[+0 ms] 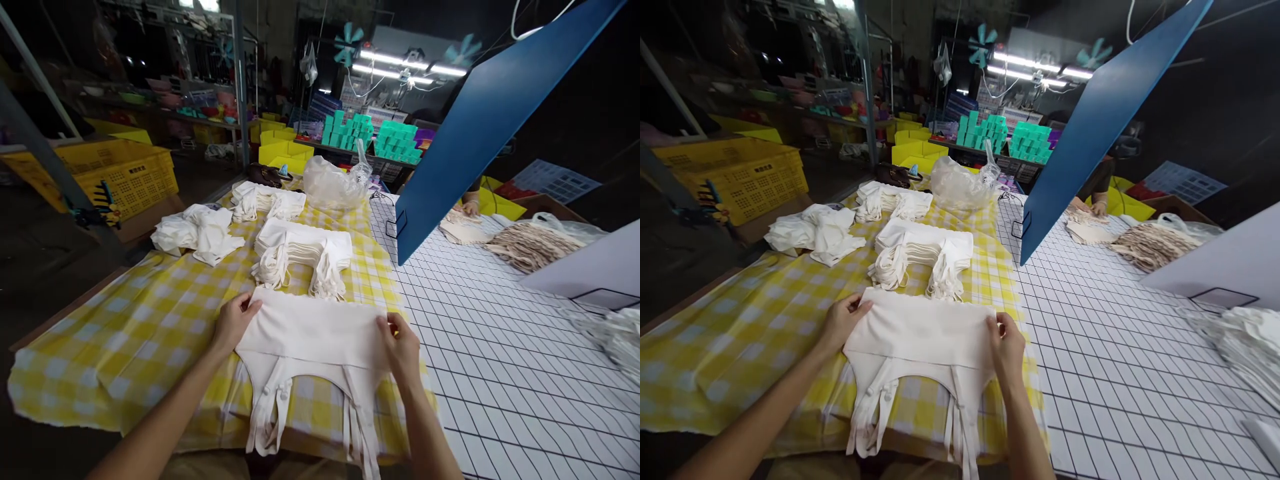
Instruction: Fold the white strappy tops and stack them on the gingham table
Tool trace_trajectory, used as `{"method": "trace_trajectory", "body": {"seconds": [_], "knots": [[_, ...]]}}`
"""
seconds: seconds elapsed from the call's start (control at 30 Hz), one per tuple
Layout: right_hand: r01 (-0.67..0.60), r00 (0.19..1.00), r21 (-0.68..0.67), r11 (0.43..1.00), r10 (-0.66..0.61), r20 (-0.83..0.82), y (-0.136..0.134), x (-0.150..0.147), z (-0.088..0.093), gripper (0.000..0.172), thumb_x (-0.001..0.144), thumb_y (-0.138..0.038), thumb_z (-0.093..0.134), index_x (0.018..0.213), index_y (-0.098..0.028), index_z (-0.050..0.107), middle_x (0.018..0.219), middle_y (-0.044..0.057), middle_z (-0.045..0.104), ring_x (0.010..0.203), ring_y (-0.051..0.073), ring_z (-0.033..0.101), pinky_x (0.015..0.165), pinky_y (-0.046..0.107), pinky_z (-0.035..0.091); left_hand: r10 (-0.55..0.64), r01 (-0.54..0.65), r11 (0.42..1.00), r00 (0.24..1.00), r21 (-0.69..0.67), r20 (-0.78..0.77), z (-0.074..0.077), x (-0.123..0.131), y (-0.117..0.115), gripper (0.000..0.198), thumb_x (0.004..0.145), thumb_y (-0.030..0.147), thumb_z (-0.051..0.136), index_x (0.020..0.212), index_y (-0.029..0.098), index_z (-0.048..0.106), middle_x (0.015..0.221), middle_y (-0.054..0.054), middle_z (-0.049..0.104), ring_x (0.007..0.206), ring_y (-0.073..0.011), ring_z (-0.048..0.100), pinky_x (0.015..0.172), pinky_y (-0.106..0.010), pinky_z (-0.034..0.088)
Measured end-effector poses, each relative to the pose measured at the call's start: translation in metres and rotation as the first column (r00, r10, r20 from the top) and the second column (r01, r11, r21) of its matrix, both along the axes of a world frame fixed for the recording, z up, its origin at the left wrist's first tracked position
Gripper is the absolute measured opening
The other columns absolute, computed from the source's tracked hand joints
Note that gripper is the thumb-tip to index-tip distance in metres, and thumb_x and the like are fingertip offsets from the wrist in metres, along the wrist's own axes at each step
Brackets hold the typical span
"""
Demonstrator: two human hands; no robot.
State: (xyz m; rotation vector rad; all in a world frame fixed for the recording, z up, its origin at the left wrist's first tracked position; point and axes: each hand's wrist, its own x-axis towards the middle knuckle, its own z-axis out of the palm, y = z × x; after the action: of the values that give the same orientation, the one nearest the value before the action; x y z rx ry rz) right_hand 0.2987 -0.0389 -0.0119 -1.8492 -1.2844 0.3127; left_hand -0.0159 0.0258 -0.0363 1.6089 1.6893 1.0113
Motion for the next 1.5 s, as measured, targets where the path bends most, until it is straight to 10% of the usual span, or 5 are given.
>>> {"method": "trace_trajectory", "body": {"seconds": [0.23, 0.43, 0.87, 1.2, 1.5], "knots": [[-0.101, 0.93, 0.1, 0.99, 0.129, -0.345, 0.013, 0.01, 0.08, 0.031, 0.065, -0.048, 0.066, 0.068, -0.02, 0.054, 0.05, -0.006, 0.042, 0.041, 0.007, 0.032, 0.039, 0.023, 0.025, -0.146, 0.09, 0.987, 0.861, 0.137, 0.487, 0.071, -0.006, 0.031, 0.042, 0.059, 0.046, 0.067, 0.082, 0.012, 0.064, 0.074, -0.002, 0.064, 0.067, -0.0143, 0.055, 0.063, -0.024, 0.043], [-0.083, 0.926, 0.384, 0.919, 0.213, -0.31, 0.003, 0.015, 0.121, 0.022, 0.068, -0.037, 0.069, 0.071, -0.018, 0.058, 0.061, 0.0, 0.058, 0.056, 0.012, 0.055, 0.048, 0.023, 0.041, -0.282, 0.125, 0.916, 0.876, 0.381, 0.391, 0.123, -0.012, 0.029, 0.029, 0.066, 0.04, 0.066, 0.077, 0.014, 0.063, 0.08, -0.002, 0.065, 0.081, -0.0174, 0.059, 0.077, -0.029, 0.045], [-0.449, 0.846, -0.249, 0.858, 0.32, -0.426, -0.105, 0.031, -0.011, 0.028, 0.075, -0.047, 0.06, 0.079, -0.02, 0.059, 0.107, 0.011, 0.062, 0.098, 0.024, 0.057, 0.077, 0.03, 0.05, -0.592, 0.624, 0.772, 0.776, 0.122, -0.218, -0.011, -0.054, -0.081, 0.024, 0.076, 0.007, 0.043, 0.073, 0.02, 0.063, 0.103, -0.003, 0.068, 0.112, -0.0177, 0.055, 0.103, -0.038, 0.036], [-0.479, 0.861, -0.225, 0.849, 0.403, -0.311, -0.103, 0.026, -0.018, 0.023, 0.076, -0.043, 0.058, 0.074, -0.021, 0.059, 0.103, 0.01, 0.061, 0.094, 0.022, 0.058, 0.073, 0.028, 0.05, -0.563, 0.661, 0.724, 0.73, 0.194, -0.388, -0.021, -0.054, -0.084, 0.037, 0.078, 0.002, 0.041, 0.09, 0.023, 0.069, 0.114, -0.004, 0.063, 0.116, -0.0169, 0.051, 0.097, -0.034, 0.044], [-0.336, 0.918, -0.038, 0.941, 0.319, -0.235, -0.072, 0.029, 0.033, 0.026, 0.075, -0.046, 0.059, 0.078, -0.021, 0.062, 0.085, 0.008, 0.064, 0.081, 0.021, 0.061, 0.067, 0.027, 0.051, -0.411, 0.378, 0.907, 0.891, 0.187, 0.194, 0.026, -0.046, -0.05, 0.016, 0.077, 0.023, 0.054, 0.084, 0.02, 0.068, 0.097, -0.006, 0.07, 0.094, -0.02, 0.063, 0.082, -0.029, 0.048]]}}
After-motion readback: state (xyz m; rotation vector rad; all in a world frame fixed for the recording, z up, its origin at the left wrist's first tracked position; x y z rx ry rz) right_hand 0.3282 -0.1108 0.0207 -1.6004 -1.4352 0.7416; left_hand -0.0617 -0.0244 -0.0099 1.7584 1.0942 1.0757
